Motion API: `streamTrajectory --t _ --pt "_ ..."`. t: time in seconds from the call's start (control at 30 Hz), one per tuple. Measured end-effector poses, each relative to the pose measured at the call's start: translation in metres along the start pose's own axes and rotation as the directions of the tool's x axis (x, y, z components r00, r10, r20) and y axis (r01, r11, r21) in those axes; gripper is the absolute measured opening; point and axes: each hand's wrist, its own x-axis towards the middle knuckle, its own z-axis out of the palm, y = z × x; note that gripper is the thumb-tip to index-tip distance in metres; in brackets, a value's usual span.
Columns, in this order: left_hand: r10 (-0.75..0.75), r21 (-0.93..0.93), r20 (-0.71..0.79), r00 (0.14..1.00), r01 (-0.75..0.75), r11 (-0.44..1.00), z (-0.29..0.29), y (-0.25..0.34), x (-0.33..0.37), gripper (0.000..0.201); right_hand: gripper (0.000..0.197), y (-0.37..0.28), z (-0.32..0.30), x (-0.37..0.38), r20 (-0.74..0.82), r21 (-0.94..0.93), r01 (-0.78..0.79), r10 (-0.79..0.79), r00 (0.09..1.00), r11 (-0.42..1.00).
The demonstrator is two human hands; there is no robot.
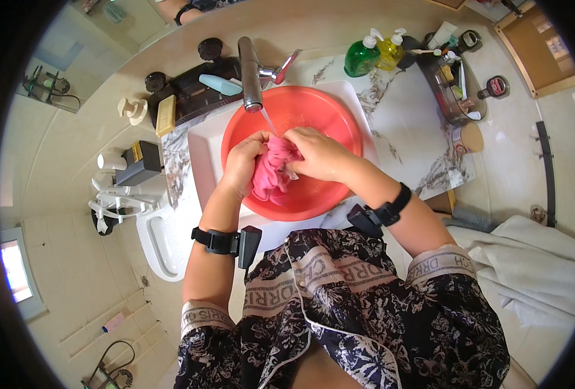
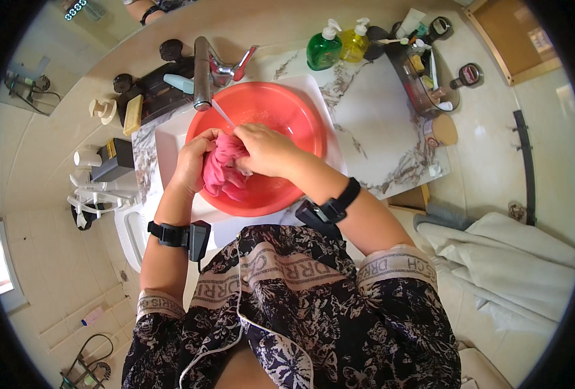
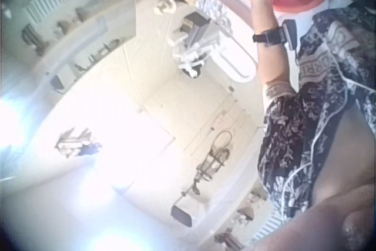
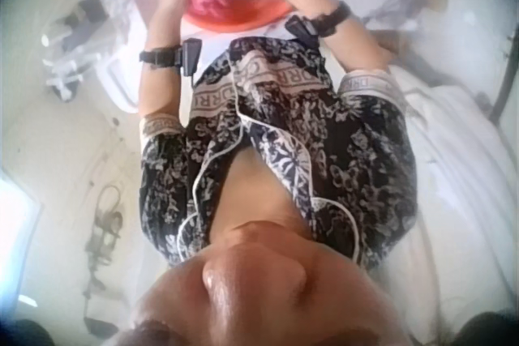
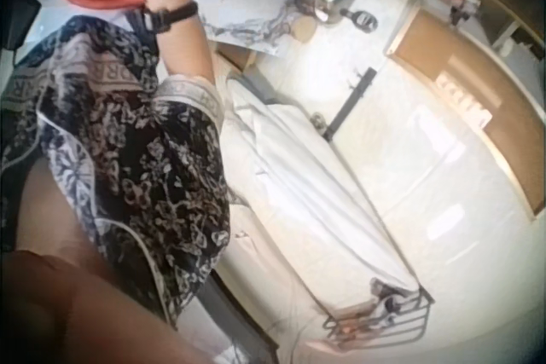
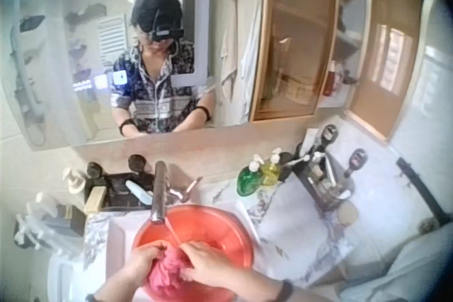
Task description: The person washes a pink garment by hand in a basin filled with soapy water, rubbing and squeezing the fabric, then rinses it under a running faucet and wrings it out before carrying it out of the room.
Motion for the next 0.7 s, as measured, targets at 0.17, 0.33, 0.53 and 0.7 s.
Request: streamTrajectory --t 0.17,0.33,0.53,0.7 --pt "-0.05 0.294 0.153 0.987 0.002 0.956 -0.001 0.016 -0.009 0.019 0.017 0.016 -0.017 -0.001 0.122 0.288 -0.281 0.256 0.959 0.915" --pt "0.094 0.939 0.111 0.989 -0.135 0.317 0.017 0.027 -0.022 0.035 0.005 -0.001 -0.052 0.011 0.116 0.456 -0.314 0.294 0.949 0.833" --pt "0.254 0.795 0.174 0.951 -0.288 0.534 -0.005 0.037 -0.027 0.03 0.007 -0.041 -0.08 0.027 -0.036 0.398 -0.093 0.116 0.993 0.913" --pt "0.352 0.713 0.123 0.928 -0.329 0.62 -0.013 0.071 -0.037 0.024 0.013 -0.057 -0.098 0.031 -0.099 0.222 -0.081 0.105 0.99 0.972"
